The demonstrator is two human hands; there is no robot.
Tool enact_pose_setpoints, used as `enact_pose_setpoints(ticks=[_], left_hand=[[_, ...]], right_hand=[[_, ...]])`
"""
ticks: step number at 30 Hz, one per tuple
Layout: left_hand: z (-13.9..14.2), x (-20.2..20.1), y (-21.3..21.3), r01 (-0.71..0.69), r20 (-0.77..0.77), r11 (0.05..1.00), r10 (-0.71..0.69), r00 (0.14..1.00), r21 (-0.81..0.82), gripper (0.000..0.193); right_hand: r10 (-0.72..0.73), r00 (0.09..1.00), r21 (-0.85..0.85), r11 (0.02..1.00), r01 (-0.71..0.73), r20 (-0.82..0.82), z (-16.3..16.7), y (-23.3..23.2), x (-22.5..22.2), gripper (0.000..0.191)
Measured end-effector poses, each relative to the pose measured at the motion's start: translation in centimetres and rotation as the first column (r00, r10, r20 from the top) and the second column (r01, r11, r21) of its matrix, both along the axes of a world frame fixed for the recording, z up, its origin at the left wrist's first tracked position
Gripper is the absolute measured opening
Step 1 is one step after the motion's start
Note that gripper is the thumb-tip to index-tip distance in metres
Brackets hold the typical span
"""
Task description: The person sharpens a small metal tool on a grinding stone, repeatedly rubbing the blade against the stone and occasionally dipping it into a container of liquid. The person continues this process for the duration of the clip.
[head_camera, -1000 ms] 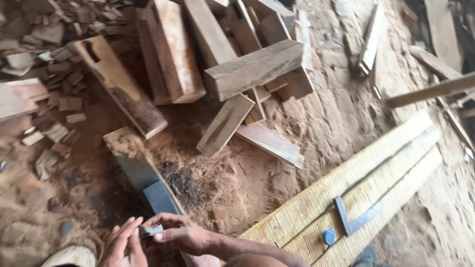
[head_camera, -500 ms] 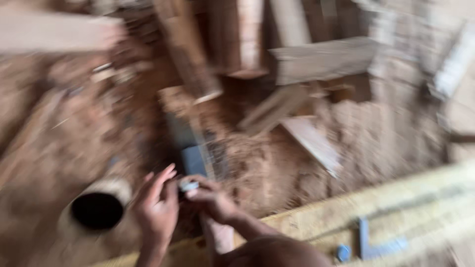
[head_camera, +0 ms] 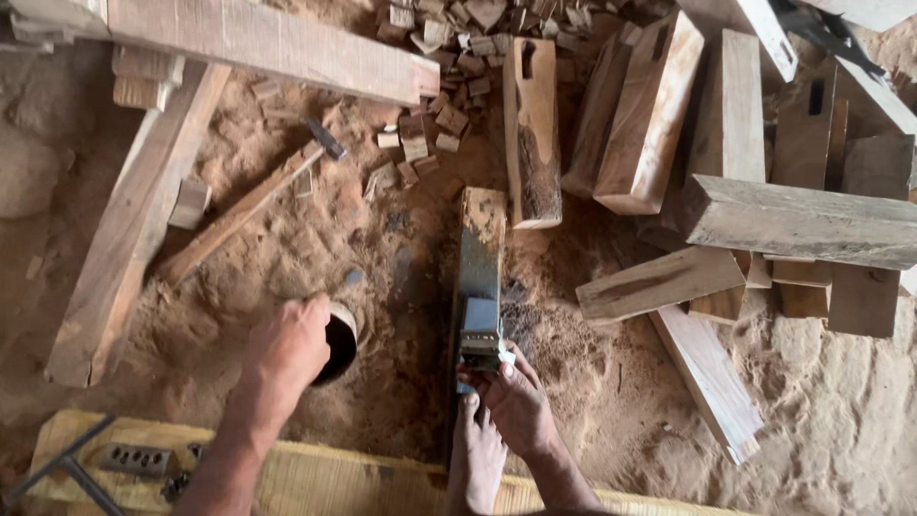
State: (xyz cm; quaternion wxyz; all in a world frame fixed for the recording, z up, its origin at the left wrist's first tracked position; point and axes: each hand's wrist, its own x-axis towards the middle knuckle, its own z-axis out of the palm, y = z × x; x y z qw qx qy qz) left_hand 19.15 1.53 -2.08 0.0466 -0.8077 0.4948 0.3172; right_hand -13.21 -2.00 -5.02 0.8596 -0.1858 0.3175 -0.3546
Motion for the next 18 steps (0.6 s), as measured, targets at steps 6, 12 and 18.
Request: enact_pose_setpoints(ticks=[6, 12, 18], left_hand=[[-2.4, -0.2, 0.7, 0.139, -0.002, 0.99, -0.139, 0.99, 0.001, 0.014], [-5.5, -0.5, 0.7, 0.19, -0.085, 0.966, -0.177, 0.981, 0.176, 0.018], [-4.3, 0.0, 1.2, 0.166, -0.072, 0.98, -0.159, 0.985, 0.11, 0.022]], right_hand=[[-0.005, 1.0, 0.034, 0.999, 0.005, 0.018, 0.2, 0.8, -0.2, 0.049], [0.001, 1.0, 0.046, 0.999, 0.0, -0.022, -0.5, 1.1, -0.8, 0.048], [0.008, 0.999, 0.031, 0.999, -0.007, -0.043, -1.1, 1.1, -1.5, 0.05]])
